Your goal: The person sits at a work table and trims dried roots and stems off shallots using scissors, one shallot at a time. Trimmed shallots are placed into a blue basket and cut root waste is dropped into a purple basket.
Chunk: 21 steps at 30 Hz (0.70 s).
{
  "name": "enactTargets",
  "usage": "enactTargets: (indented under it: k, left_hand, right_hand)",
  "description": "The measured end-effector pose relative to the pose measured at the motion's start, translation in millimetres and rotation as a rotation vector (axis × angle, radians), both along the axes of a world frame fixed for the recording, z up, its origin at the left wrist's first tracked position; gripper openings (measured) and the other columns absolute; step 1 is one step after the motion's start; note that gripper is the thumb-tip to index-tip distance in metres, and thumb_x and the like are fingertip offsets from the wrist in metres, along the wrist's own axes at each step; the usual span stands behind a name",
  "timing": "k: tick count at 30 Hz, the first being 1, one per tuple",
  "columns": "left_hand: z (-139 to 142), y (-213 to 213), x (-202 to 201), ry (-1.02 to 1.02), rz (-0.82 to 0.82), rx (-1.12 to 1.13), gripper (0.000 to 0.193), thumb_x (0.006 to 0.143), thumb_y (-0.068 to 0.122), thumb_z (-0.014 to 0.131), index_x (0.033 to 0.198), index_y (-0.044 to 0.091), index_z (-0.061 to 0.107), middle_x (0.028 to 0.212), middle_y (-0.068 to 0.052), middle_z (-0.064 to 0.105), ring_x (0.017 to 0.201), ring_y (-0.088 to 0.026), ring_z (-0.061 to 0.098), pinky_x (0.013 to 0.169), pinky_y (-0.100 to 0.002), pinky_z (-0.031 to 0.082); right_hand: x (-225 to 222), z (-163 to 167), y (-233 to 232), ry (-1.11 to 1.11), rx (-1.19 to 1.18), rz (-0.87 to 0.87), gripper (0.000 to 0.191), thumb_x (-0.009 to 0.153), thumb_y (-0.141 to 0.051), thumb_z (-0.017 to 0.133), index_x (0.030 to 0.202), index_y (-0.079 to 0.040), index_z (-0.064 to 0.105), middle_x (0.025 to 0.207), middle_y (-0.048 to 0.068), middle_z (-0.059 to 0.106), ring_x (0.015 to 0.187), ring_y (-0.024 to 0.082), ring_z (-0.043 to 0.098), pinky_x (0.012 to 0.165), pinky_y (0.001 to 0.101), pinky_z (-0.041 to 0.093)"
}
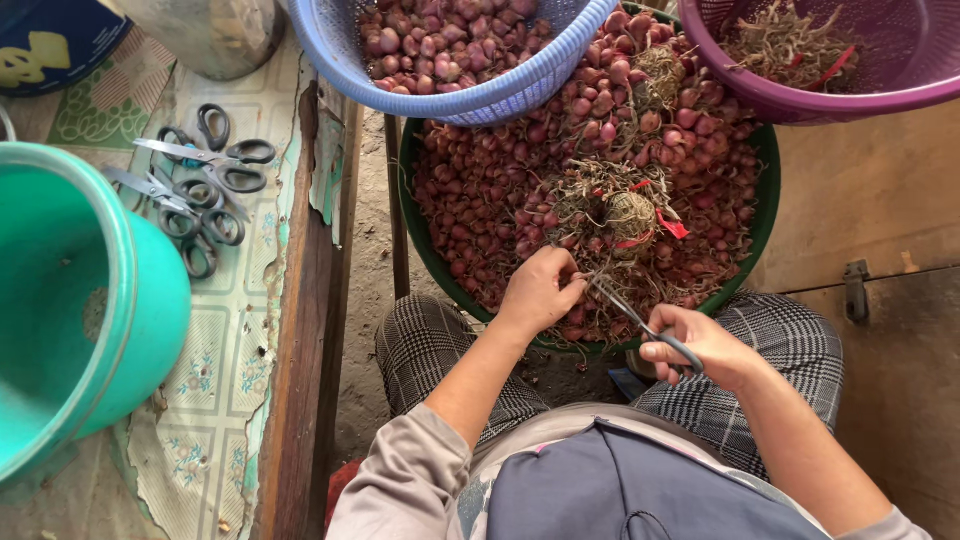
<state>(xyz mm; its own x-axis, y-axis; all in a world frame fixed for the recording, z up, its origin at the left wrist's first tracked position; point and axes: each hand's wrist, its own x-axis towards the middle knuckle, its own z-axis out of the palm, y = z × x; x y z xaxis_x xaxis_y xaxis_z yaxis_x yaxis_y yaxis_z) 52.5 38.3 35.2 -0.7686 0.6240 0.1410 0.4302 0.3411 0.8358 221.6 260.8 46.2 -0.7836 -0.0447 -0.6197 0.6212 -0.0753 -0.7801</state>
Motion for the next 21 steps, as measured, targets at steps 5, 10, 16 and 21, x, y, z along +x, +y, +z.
enactTargets:
  k: [5, 10, 16, 21]
  left_hand:
    - [-8, 5, 9, -0.431, 0.037, 0.081, 0.023, 0.082, 0.021, 0.081, 0.087, 0.004, 0.067, 0.064, -0.001, 0.061, 0.057, -0.009, 0.055, 0.054, -0.027, 0.046]
    - [-27, 8, 18, -0.666, 0.051, 0.216, 0.023, 0.082, 0.019, 0.08, 0.086, 0.003, 0.065, 0.067, 0.003, 0.063, 0.058, -0.002, 0.054, 0.054, -0.022, 0.045]
    - [-26, 14, 2, -0.379, 0.064, 0.306, 0.01, 0.089, 0.008, 0.07, 0.093, 0.003, 0.062, 0.078, -0.003, 0.063, 0.067, -0.011, 0.056, 0.06, -0.029, 0.046]
    - [-9, 50, -20, 0.256, 0.075, -0.064, 0.026, 0.089, 0.026, 0.076, 0.092, 0.003, 0.062, 0.089, -0.016, 0.069, 0.078, -0.038, 0.067, 0.065, -0.047, 0.052]
  right_hand:
    - [-9, -16, -13, -0.013, 0.032, -0.015, 0.051, 0.073, -0.042, 0.084, 0.097, -0.006, 0.056, 0.062, 0.003, 0.066, 0.051, 0.01, 0.061, 0.044, 0.022, 0.04]
    - [-19, -32, -31, 0.056, 0.01, -0.138, 0.046, 0.074, -0.032, 0.086, 0.096, -0.005, 0.055, 0.06, 0.002, 0.062, 0.049, 0.012, 0.059, 0.041, 0.0249, 0.042]
    - [-12, -23, -20, 0.193, -0.035, -0.26, 0.044, 0.076, -0.028, 0.084, 0.1, -0.005, 0.056, 0.067, 0.003, 0.065, 0.054, 0.012, 0.063, 0.046, 0.0233, 0.046]
    - [-22, -9, -10, 0.17, 0.115, -0.288, 0.043, 0.079, -0.027, 0.082, 0.104, -0.001, 0.057, 0.071, 0.006, 0.067, 0.059, 0.012, 0.065, 0.051, 0.0241, 0.049]
